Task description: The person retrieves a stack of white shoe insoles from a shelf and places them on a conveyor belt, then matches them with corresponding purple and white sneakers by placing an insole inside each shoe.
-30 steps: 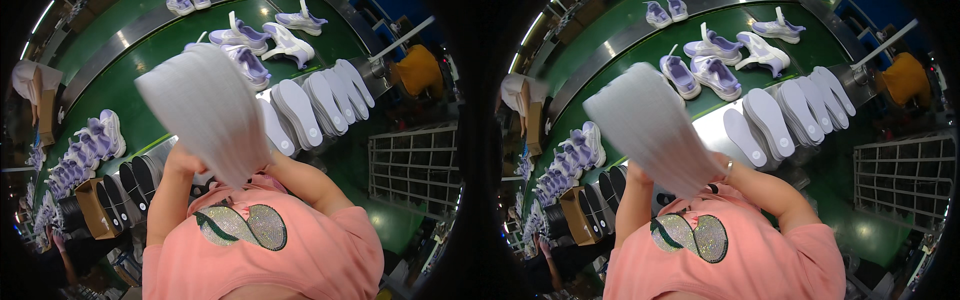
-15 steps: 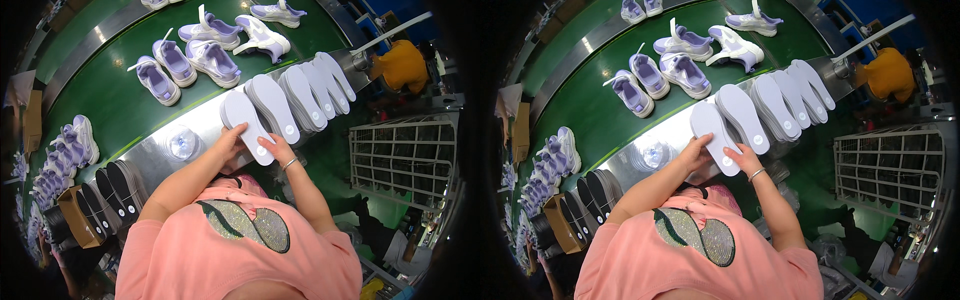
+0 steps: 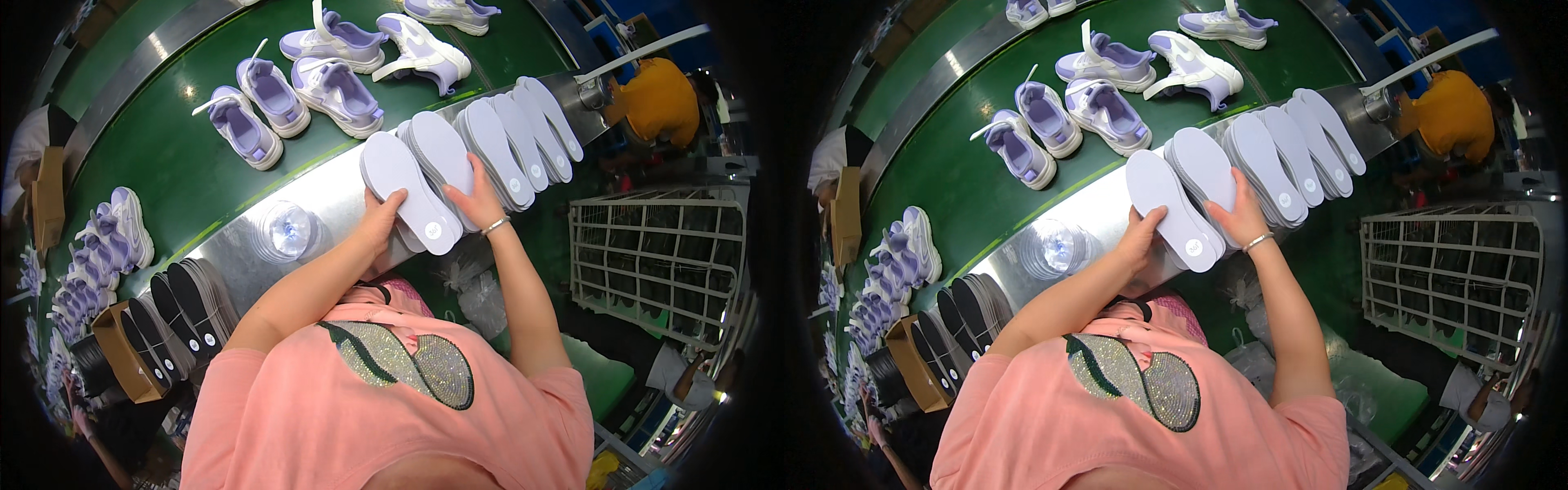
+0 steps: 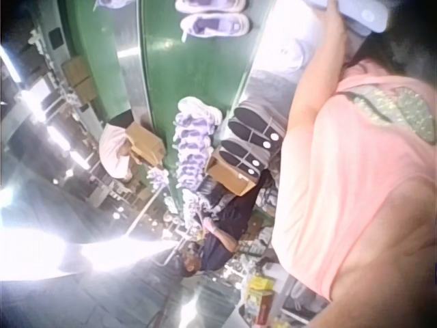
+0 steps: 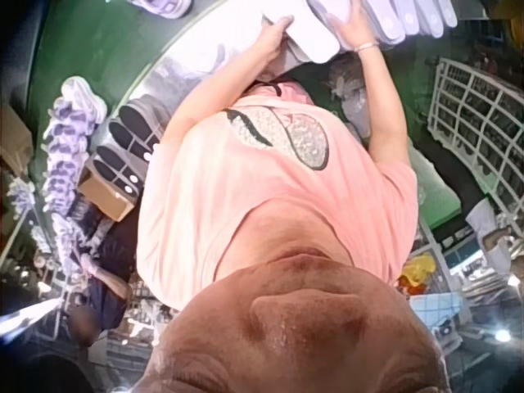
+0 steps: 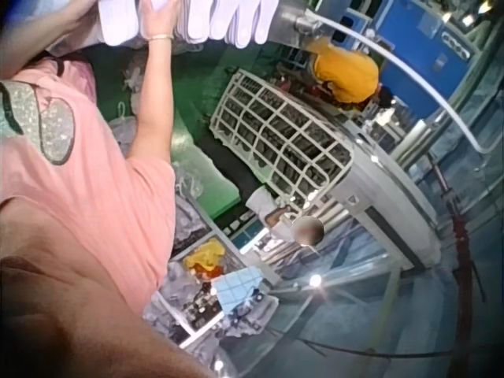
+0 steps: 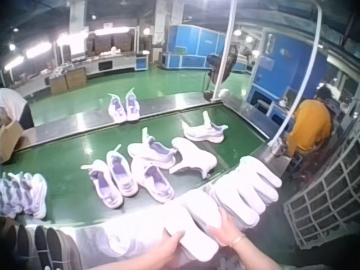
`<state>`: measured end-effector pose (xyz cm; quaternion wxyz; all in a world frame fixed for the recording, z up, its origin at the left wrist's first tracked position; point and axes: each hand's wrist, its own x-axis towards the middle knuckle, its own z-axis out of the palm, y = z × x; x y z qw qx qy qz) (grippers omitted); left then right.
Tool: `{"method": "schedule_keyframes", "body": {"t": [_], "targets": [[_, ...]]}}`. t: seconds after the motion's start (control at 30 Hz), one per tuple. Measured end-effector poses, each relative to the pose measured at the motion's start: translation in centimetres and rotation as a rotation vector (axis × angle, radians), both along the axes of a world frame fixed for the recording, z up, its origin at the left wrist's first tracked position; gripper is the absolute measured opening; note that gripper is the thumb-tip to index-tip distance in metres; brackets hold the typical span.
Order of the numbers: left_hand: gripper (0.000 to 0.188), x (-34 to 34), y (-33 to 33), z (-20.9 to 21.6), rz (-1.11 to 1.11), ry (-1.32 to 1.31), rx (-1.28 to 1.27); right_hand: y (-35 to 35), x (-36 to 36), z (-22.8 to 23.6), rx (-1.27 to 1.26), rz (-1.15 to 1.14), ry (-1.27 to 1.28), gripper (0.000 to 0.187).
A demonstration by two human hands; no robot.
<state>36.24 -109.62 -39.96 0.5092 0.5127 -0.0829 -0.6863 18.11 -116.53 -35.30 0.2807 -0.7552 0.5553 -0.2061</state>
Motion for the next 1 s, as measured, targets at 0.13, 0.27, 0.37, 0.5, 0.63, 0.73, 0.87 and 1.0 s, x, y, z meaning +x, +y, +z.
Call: {"method": "schedule_keyframes", "body": {"t": [0.13, 0.27, 0.37, 0.5, 0.63, 0.73, 0.87, 1.0], "targets": [[0.092, -0.5, 0.2, -2.3, 0.008, -0.126, -0.054, -1.8, -0.7, 0.0, 0.482, -0.070, -0.275, 0.080], [0.100, 0.7, 0.7, -1.4, -0.073, -0.088, -0.035, -2.8, -1.3, -0.9, 0.604, -0.031, -0.198, 0.082], [0.104, 0.3, 0.5, -2.4, -0.105, -0.052, 0.013, -3.0, -1.2, -0.8, 0.667, -0.014, -0.235, 0.078], [0.102, -1.9, -0.3, -2.3, -0.053, -0.072, 0.075, -2.5, -0.8, -0.4, 0.670, 0.052, -0.265, 0.074], [0.092, -1.3, -1.3, -2.5, 0.030, -0.130, 0.039, -2.7, -1.1, -1.4, 0.795, -0.029, -0.433, 0.072], [0.081, -0.5, -2.2, 0.9, 0.153, 0.128, 0.161, -2.8, -0.9, -1.1, 0.973, -0.088, -0.668, 0.069], [0.056, -0.2, -2.5, -0.7, 0.064, 0.239, 0.028, -2.5, -0.8, -1.3, 1.111, -0.093, -0.825, 0.069], [0.063, -0.9, -2.6, -1.1, 0.132, 0.100, 0.123, -2.0, -0.3, -1.2, 1.045, -0.033, -0.824, 0.072]]}}
